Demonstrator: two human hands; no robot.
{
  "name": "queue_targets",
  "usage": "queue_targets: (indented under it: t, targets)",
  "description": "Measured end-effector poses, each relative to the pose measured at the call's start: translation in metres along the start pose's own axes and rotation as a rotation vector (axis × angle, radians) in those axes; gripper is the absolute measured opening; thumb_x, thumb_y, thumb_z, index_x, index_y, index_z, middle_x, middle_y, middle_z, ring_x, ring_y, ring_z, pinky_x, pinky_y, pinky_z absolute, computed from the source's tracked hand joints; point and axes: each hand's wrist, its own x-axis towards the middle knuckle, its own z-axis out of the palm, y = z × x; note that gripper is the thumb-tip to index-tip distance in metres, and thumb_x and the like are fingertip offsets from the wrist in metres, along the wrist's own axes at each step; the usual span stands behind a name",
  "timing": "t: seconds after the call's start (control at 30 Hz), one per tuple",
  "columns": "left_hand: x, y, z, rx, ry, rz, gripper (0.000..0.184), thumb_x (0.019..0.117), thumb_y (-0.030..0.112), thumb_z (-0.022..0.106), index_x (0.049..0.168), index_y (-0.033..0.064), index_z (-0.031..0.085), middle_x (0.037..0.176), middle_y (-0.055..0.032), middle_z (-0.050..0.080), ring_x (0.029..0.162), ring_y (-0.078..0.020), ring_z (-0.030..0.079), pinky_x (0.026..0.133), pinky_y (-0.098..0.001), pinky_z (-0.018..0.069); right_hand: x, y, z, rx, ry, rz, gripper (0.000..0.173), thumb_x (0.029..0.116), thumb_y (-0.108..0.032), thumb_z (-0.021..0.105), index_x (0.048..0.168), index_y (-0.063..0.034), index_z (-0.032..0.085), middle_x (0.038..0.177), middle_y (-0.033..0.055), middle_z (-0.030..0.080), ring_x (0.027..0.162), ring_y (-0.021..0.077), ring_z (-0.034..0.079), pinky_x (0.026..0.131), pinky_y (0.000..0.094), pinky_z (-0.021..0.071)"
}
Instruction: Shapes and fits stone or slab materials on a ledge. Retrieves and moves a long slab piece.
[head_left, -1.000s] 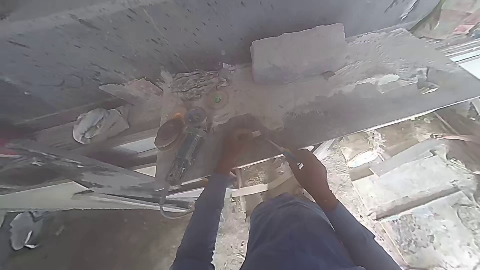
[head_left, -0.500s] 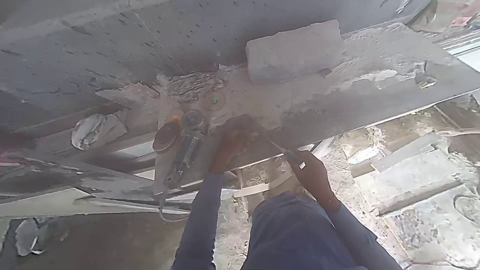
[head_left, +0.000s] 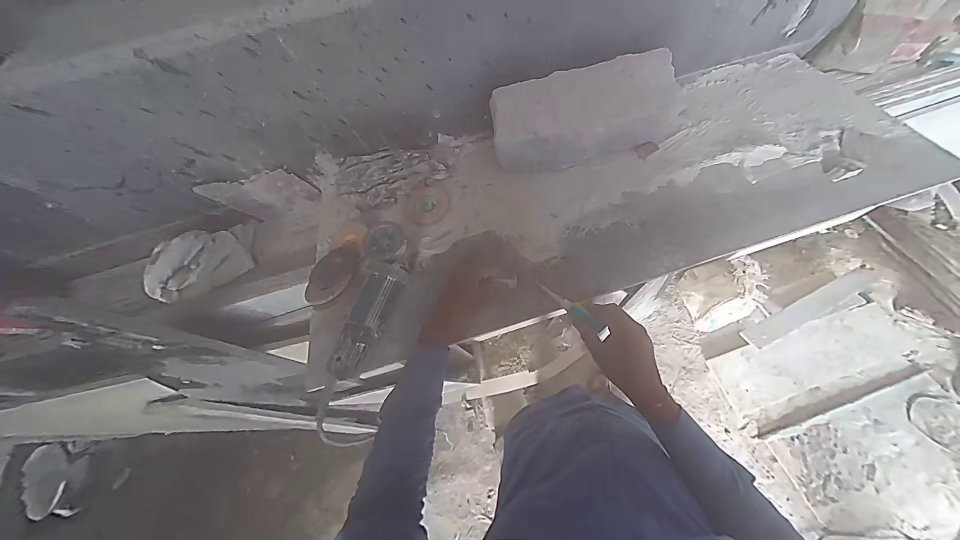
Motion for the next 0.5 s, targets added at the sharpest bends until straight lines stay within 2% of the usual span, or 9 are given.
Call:
queue_targets:
  t: [0.07,0.17,0.23,0.3,0.4,0.5]
  targets:
    - [0.0,-0.005,0.002,0.031,0.008,0.022,0.033,0.0946,0.035,0.074,0.123,0.0168,0.074,0.12,-0.0079,0.069,0.111,-0.0209,0.066,0.098,-0.0457,0.0553,-0.001,0.001,-0.002,-0.001,-0.001,0.0,0.03,0.0964,-0.035,0.067,0.116,-0.0146,0.076,0.104,0.0043,0.074,0.089,0.0169,0.071,0.078,0.0383,0.0611]
    - [0.004,-0.005,0.012,0.048,0.039,0.026,0.029,0.0948,0.032,0.073,0.117,0.0141,0.076,0.113,-0.0121,0.068,0.105,-0.0244,0.066,0.094,-0.045,0.0559,-0.001,0.002,-0.003,0.002,0.0,-0.004,0.029,0.0965,-0.035,0.067,0.115,-0.0146,0.076,0.104,0.0037,0.074,0.092,0.0162,0.072,0.08,0.0382,0.0612]
    - [0.006,-0.001,0.019,0.043,0.06,0.002,0.031,0.0931,0.033,0.076,0.117,0.0134,0.076,0.114,-0.0141,0.068,0.106,-0.0266,0.065,0.095,-0.0455,0.0539,-0.001,0.002,-0.003,-0.001,0.0,-0.006,0.029,0.0965,-0.035,0.067,0.115,-0.015,0.076,0.104,0.0038,0.074,0.092,0.0163,0.072,0.08,0.0383,0.0611]
    - [0.008,0.002,0.022,0.049,0.05,-0.026,0.034,0.0934,0.037,0.075,0.12,0.0165,0.076,0.121,-0.0126,0.069,0.112,-0.0268,0.065,0.099,-0.0476,0.0532,-0.001,0.002,-0.003,-0.002,-0.007,-0.004,0.029,0.0964,-0.035,0.067,0.116,-0.0154,0.076,0.105,0.0041,0.074,0.092,0.0164,0.072,0.079,0.0383,0.0612]
    - [0.008,0.004,0.021,0.052,0.036,-0.036,0.034,0.0948,0.038,0.074,0.122,0.0182,0.075,0.121,-0.0105,0.068,0.109,-0.0245,0.066,0.097,-0.0462,0.0542,-0.001,0.002,-0.003,-0.003,-0.027,0.008,0.03,0.0965,-0.036,0.067,0.117,-0.0159,0.076,0.105,0.004,0.074,0.092,0.0173,0.072,0.079,0.0394,0.0609]
    - [0.009,0.003,0.021,0.012,0.066,0.002,0.031,0.0932,0.033,0.076,0.12,0.017,0.076,0.117,-0.0093,0.069,0.104,-0.0219,0.067,0.092,-0.043,0.056,0.0,0.002,0.0,-0.017,-0.025,-0.002,0.03,0.0963,-0.036,0.067,0.116,-0.015,0.076,0.105,0.0043,0.074,0.093,0.0177,0.072,0.08,0.0405,0.0608]
